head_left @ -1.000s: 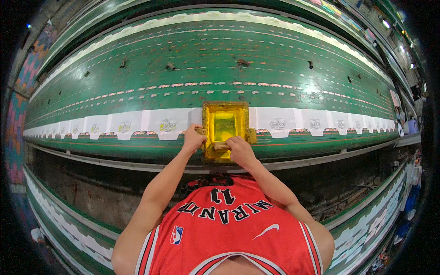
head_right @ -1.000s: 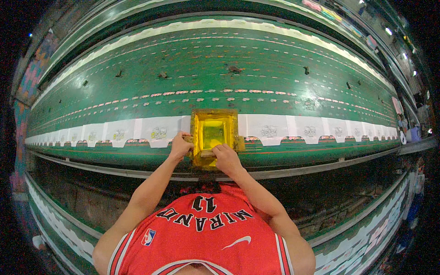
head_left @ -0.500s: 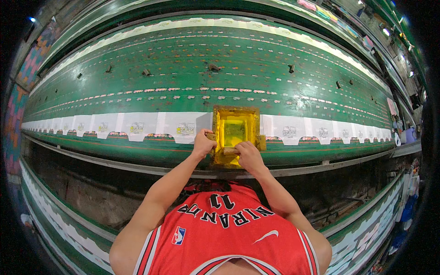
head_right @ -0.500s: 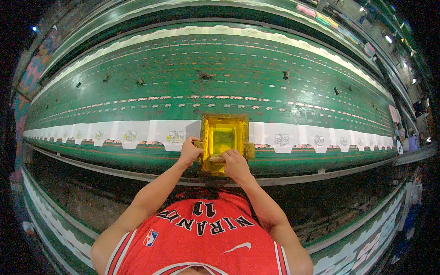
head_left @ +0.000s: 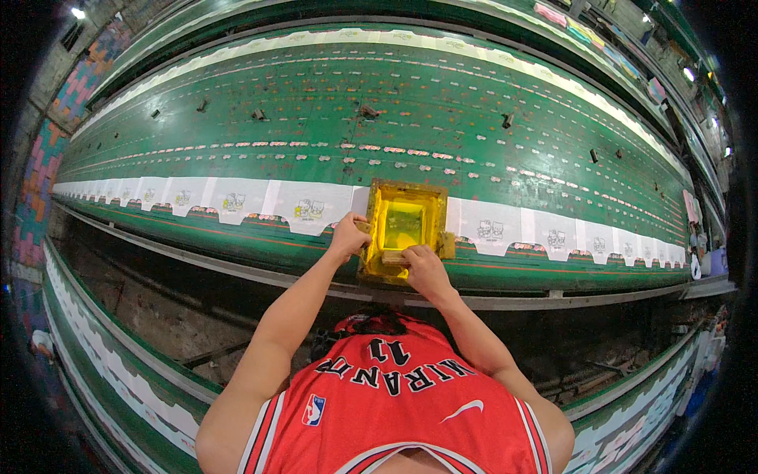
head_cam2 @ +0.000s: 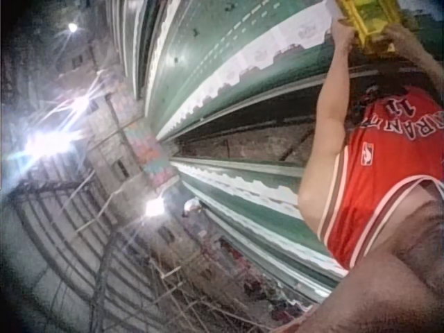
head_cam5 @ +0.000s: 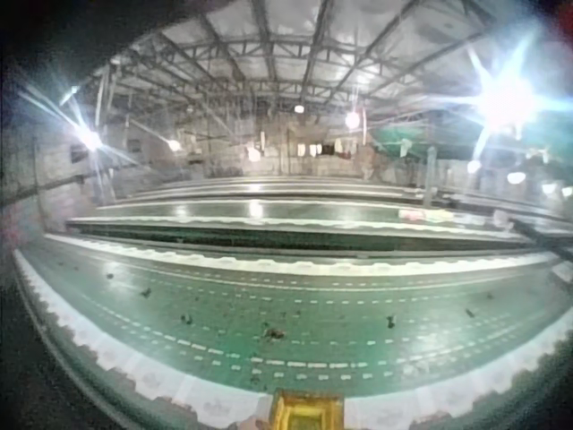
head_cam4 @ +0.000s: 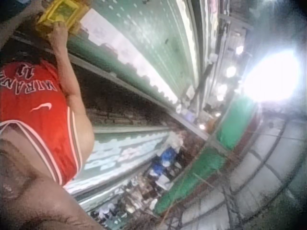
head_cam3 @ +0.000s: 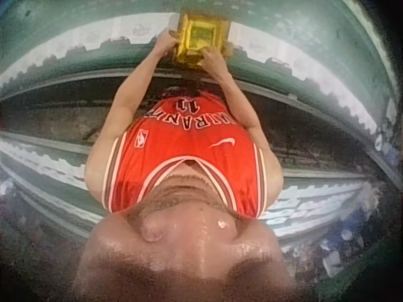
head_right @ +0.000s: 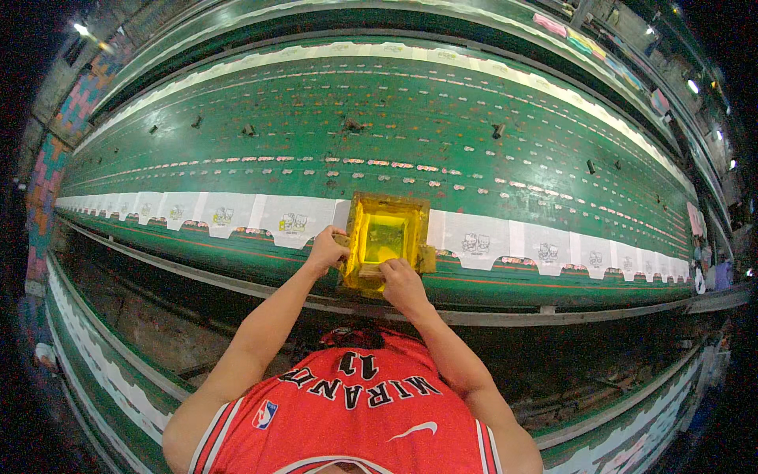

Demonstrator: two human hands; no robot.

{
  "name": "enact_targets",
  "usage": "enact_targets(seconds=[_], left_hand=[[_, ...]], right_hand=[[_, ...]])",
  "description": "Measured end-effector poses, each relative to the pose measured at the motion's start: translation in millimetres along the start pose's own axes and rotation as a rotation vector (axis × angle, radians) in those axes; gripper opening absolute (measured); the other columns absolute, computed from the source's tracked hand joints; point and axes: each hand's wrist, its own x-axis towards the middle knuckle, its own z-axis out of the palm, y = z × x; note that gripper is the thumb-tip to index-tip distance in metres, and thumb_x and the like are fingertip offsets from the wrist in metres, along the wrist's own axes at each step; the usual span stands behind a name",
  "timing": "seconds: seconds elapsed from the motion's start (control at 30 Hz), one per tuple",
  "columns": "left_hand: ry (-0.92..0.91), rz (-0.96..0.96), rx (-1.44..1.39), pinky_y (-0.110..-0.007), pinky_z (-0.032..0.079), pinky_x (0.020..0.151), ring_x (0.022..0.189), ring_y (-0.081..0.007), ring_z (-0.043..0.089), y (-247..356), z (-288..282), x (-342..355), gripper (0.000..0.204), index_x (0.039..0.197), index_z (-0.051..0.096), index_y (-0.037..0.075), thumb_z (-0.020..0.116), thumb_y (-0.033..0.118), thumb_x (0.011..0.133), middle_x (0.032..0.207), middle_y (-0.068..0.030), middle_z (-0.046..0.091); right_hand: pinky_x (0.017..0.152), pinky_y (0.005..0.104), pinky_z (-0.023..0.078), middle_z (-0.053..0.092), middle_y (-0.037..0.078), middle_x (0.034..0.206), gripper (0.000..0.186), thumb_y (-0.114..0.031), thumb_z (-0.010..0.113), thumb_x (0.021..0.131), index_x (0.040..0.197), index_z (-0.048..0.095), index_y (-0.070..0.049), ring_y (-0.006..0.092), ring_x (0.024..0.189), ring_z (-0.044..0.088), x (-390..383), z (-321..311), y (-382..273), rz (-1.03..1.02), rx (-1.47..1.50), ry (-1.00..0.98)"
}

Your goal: The person holds a yellow screen-printing frame and repeatedly rubs a squeegee across it to spread ink. The person then moves the frame along a long green table and continues the same rubbing motion.

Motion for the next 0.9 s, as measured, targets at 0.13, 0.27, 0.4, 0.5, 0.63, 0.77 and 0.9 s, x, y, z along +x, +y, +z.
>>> enact_targets(seconds=[0.13,0.27,0.4,0.5,0.63,0.77,0.9], left_hand=[[-0.016,-0.019,-0.038,-0.039,0.055,0.055,0.075,-0.0254,0.068,4,-2,0,0.059,0.119,0.059,0.002,0.078,-0.003,0.063,0.106,-0.0178,0.064],[-0.029,-0.049,-0.047,-0.040,0.056,0.055,0.075,-0.0257,0.068,6,-3,0,0.059,0.119,0.059,0.002,0.079,-0.004,0.063,0.108,-0.0178,0.064],[-0.019,-0.008,0.028,-0.039,0.056,0.058,0.082,-0.0265,0.068,5,-3,0,0.061,0.119,0.060,0.003,0.080,-0.004,0.062,0.113,-0.0184,0.064],[-0.050,-0.054,-0.017,-0.040,0.057,0.060,0.087,-0.0271,0.068,12,-6,-1,0.060,0.118,0.061,0.003,0.081,-0.003,0.061,0.112,-0.0176,0.065],[0.052,0.062,0.116,-0.041,0.057,0.061,0.085,-0.0270,0.069,6,-4,-3,0.060,0.116,0.061,0.004,0.081,-0.002,0.060,0.104,-0.0157,0.067],[0.044,0.073,0.110,-0.040,0.057,0.060,0.078,-0.0260,0.069,-7,-5,5,0.059,0.116,0.061,0.003,0.081,-0.001,0.060,0.102,-0.0161,0.068],[0.004,0.022,0.096,-0.038,0.056,0.058,0.073,-0.0238,0.069,10,-5,-4,0.056,0.114,0.062,0.002,0.080,-0.001,0.061,0.104,-0.0169,0.067]], right_hand=[[0.092,0.0442,0.053,0.068,0.016,0.105,0.028,0.001,0.064,0.075,0.103,0.068,-0.002,0.0362,0.102,0.063,-2,1,-1,-0.008,0.004,0.013],[0.092,0.0437,0.053,0.068,0.016,0.104,0.029,0.001,0.063,0.075,0.103,0.068,-0.001,0.0356,0.103,0.063,-4,-1,-4,-0.020,-0.018,0.014],[0.092,0.0435,0.053,0.068,0.016,0.104,0.030,0.001,0.064,0.074,0.104,0.069,-0.002,0.0356,0.102,0.063,-3,2,-2,-0.016,-0.015,0.013],[0.092,0.0437,0.053,0.069,0.015,0.105,0.031,0.001,0.064,0.074,0.104,0.069,-0.003,0.0359,0.101,0.064,-2,1,0,-0.003,0.037,0.019],[0.091,0.0445,0.053,0.070,0.015,0.104,0.031,0.004,0.063,0.073,0.103,0.070,-0.002,0.0361,0.101,0.064,-5,-12,-12,0.007,0.028,-0.007],[0.091,0.0448,0.053,0.069,0.015,0.106,0.033,0.006,0.062,0.072,0.104,0.069,-0.001,0.0362,0.103,0.064,-24,-2,-21,-0.005,-0.002,0.031],[0.090,0.0457,0.053,0.068,0.015,0.108,0.036,0.005,0.061,0.072,0.108,0.067,-0.001,0.0366,0.103,0.063,-24,16,-10,-0.060,-0.027,0.139]])
